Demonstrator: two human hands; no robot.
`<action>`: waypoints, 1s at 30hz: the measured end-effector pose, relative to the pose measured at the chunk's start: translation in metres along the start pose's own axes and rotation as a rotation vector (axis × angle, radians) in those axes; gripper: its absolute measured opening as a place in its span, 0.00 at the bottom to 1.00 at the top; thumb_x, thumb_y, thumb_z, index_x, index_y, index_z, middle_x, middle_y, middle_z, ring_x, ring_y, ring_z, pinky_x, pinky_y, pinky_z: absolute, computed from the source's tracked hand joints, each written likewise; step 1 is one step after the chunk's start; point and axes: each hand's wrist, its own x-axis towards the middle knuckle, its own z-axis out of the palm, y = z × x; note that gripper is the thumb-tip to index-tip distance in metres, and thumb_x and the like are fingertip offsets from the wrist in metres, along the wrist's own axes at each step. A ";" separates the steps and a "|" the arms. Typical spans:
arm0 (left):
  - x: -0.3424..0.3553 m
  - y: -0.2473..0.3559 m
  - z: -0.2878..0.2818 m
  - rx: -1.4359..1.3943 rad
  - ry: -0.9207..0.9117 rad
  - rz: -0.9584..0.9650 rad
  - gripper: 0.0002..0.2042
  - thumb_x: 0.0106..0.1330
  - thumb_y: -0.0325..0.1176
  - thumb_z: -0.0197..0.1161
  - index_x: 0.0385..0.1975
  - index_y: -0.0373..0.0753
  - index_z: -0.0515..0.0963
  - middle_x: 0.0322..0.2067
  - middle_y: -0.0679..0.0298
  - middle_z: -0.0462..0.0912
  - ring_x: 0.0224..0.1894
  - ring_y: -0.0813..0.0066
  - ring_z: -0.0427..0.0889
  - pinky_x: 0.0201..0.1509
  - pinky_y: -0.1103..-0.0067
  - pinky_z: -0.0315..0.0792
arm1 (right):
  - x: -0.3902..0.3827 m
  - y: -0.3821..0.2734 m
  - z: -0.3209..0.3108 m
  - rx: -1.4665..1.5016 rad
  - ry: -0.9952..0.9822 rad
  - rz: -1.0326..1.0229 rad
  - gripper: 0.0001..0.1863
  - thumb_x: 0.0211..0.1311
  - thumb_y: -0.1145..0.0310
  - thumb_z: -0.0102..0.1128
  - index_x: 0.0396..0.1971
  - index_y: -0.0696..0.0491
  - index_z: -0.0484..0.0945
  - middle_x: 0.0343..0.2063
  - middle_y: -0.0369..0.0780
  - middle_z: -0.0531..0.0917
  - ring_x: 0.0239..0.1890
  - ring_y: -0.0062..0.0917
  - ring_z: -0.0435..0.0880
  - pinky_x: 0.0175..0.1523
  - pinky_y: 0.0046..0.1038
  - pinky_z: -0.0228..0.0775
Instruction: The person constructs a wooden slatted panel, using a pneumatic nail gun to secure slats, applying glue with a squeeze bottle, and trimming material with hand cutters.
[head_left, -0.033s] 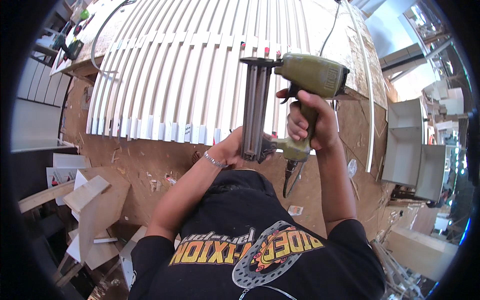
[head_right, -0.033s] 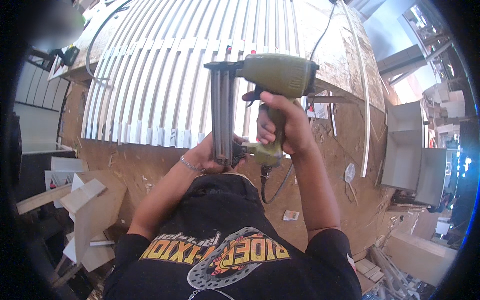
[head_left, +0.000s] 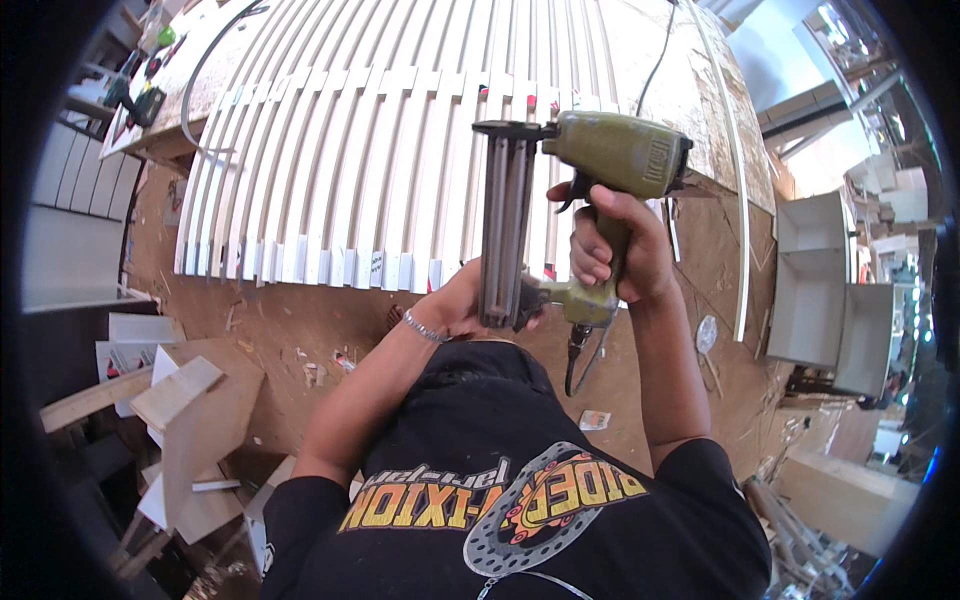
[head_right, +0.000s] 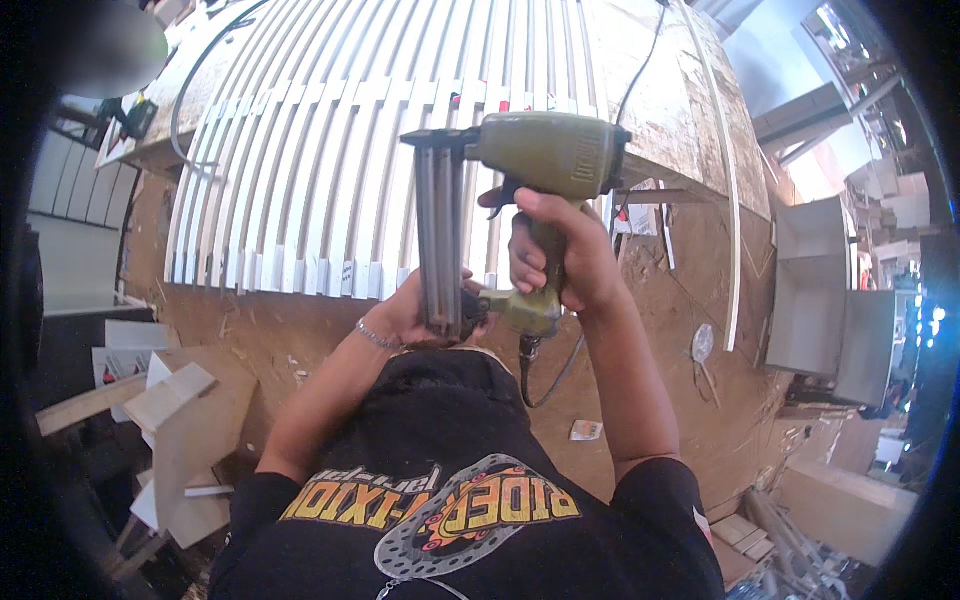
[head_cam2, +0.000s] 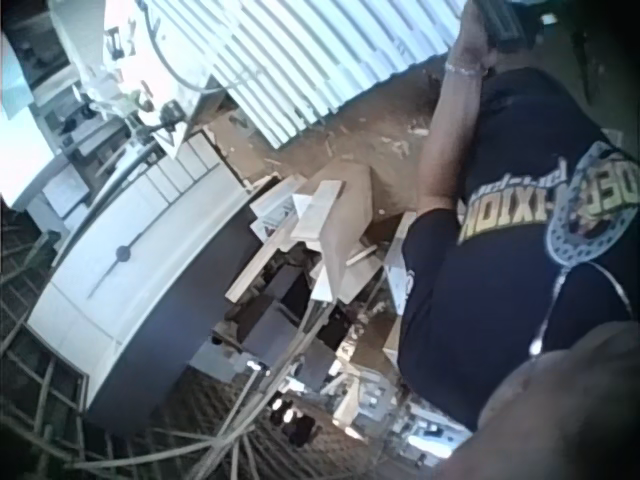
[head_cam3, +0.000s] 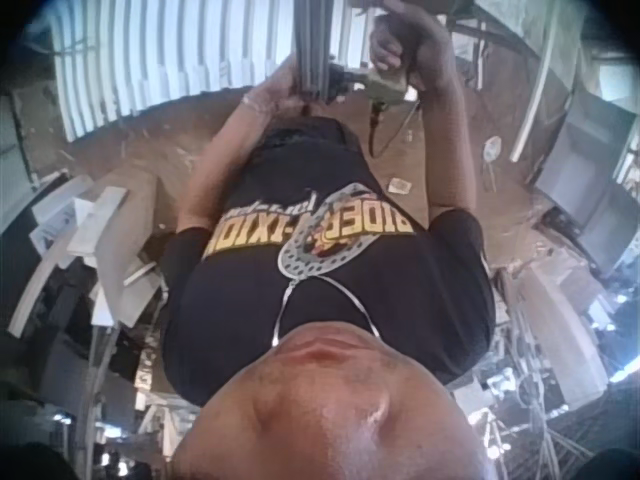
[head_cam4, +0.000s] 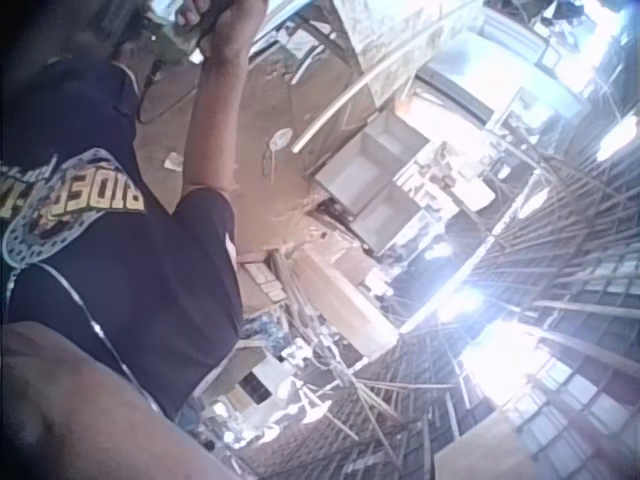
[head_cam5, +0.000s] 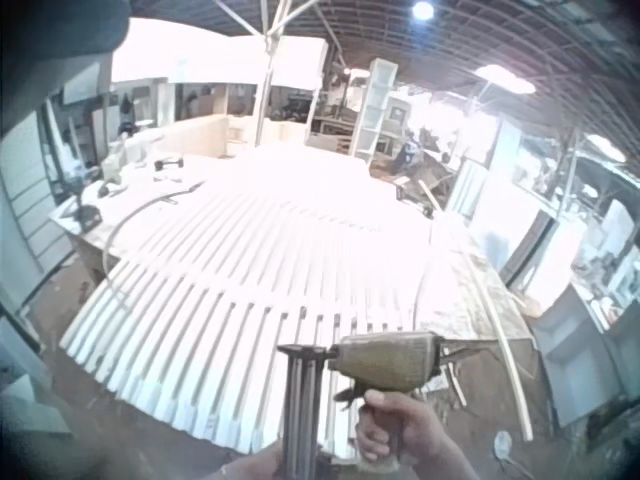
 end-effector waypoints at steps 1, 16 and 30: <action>-0.009 0.003 0.010 0.078 0.086 -0.060 0.33 0.75 0.62 0.39 0.48 0.35 0.79 0.36 0.47 0.85 0.36 0.59 0.86 0.37 0.73 0.78 | -0.002 0.005 -0.001 0.039 0.002 0.007 0.28 0.71 0.54 0.50 0.53 0.68 0.69 0.08 0.31 0.63 0.08 0.17 0.64 0.16 0.21 0.59; -0.065 -0.009 0.025 0.127 0.343 0.286 0.41 0.69 0.75 0.36 0.47 0.39 0.77 0.27 0.59 0.83 0.30 0.70 0.83 0.29 0.82 0.71 | 0.021 0.035 0.029 0.124 0.112 -0.081 0.25 0.69 0.54 0.53 0.49 0.64 0.73 0.08 0.31 0.64 0.08 0.17 0.63 0.16 0.23 0.61; -0.136 0.058 -0.017 1.106 0.923 0.652 0.15 0.78 0.34 0.55 0.53 0.31 0.80 0.42 0.60 0.88 0.47 0.79 0.82 0.57 0.79 0.73 | 0.030 0.014 0.045 0.057 0.141 -0.450 0.28 0.67 0.59 0.50 0.53 0.70 0.69 0.10 0.33 0.63 0.10 0.20 0.63 0.21 0.25 0.65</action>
